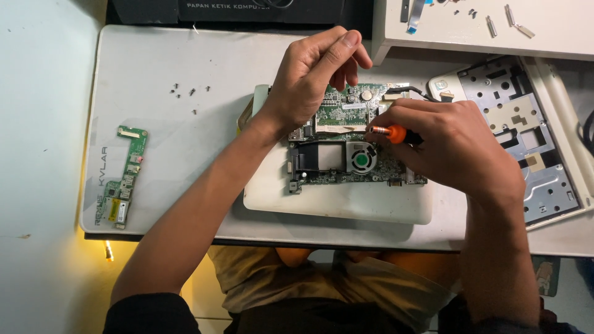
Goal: The person removes a cooling fan from a laptop motherboard, places it aside, and then uses a screwdriver to remove several screws from the motherboard. The person then reattaches the fan and secures it with screws.
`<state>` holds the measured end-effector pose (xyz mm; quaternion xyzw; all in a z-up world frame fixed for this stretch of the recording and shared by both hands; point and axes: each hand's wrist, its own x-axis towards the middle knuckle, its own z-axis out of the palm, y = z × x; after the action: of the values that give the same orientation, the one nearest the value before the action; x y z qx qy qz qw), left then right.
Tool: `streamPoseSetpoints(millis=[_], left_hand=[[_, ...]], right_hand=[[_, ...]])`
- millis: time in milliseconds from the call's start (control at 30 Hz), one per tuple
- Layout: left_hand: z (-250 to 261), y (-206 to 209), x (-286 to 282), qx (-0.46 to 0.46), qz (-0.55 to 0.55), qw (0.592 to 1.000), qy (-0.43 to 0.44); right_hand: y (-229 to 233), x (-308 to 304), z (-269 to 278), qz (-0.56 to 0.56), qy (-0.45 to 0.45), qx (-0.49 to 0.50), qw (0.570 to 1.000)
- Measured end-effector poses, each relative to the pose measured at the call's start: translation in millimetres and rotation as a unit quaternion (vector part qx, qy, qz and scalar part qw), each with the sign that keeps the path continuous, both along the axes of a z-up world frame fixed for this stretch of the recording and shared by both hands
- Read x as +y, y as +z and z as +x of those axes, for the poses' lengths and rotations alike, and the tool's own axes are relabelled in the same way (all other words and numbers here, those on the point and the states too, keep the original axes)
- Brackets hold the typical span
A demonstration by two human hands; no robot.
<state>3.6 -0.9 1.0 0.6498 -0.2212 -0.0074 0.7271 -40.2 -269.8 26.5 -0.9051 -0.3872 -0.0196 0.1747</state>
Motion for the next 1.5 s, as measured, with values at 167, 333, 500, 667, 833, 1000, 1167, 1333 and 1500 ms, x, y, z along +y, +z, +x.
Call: streamPoseSetpoints(millis=[167, 333, 500, 667, 833, 1000, 1167, 1333, 1500], left_hand=[[-1.0, 1.2, 0.4, 0.006, -0.001, 1.0, 0.002], [-0.1, -0.6, 0.3, 0.008, -0.005, 1.0, 0.001], [-6.6, 7.8, 6.1, -0.042, 0.027, 0.997, -0.056], [-10.5, -0.4, 3.7, -0.157, 0.066, 0.984, -0.05], [-4.4, -22.2, -11.1, -0.203, 0.02, 0.979, 0.019], [-7.6, -14.4, -12.3, -0.207, -0.001, 0.977, 0.059], [-8.4, -13.1, -9.8, -0.158, -0.022, 0.986, 0.056], [-5.7, -17.2, -7.4, -0.107, -0.055, 0.992, 0.042], [-3.4, -19.3, -8.1, -0.107, -0.021, 0.994, 0.016]], right_hand=[[3.8, -0.2, 1.6, -0.004, 0.009, 0.011, 1.0], [5.1, 2.0, 3.1, -0.003, 0.018, -0.01, 1.0], [19.2, 3.7, 1.7, 0.249, -0.033, 0.072, 0.965], [-10.2, 15.8, 7.8, 0.5, -0.147, 0.236, 0.82], [-62.3, 16.8, 25.2, 0.617, -0.12, 0.297, 0.719], [-67.1, 24.4, 24.3, 0.614, -0.127, 0.29, 0.723], [-40.8, 23.3, 19.8, 0.503, -0.106, 0.205, 0.833], [-40.7, 20.3, 13.4, 0.353, -0.082, 0.072, 0.929], [-36.6, 26.7, 11.1, 0.315, -0.084, 0.027, 0.945]])
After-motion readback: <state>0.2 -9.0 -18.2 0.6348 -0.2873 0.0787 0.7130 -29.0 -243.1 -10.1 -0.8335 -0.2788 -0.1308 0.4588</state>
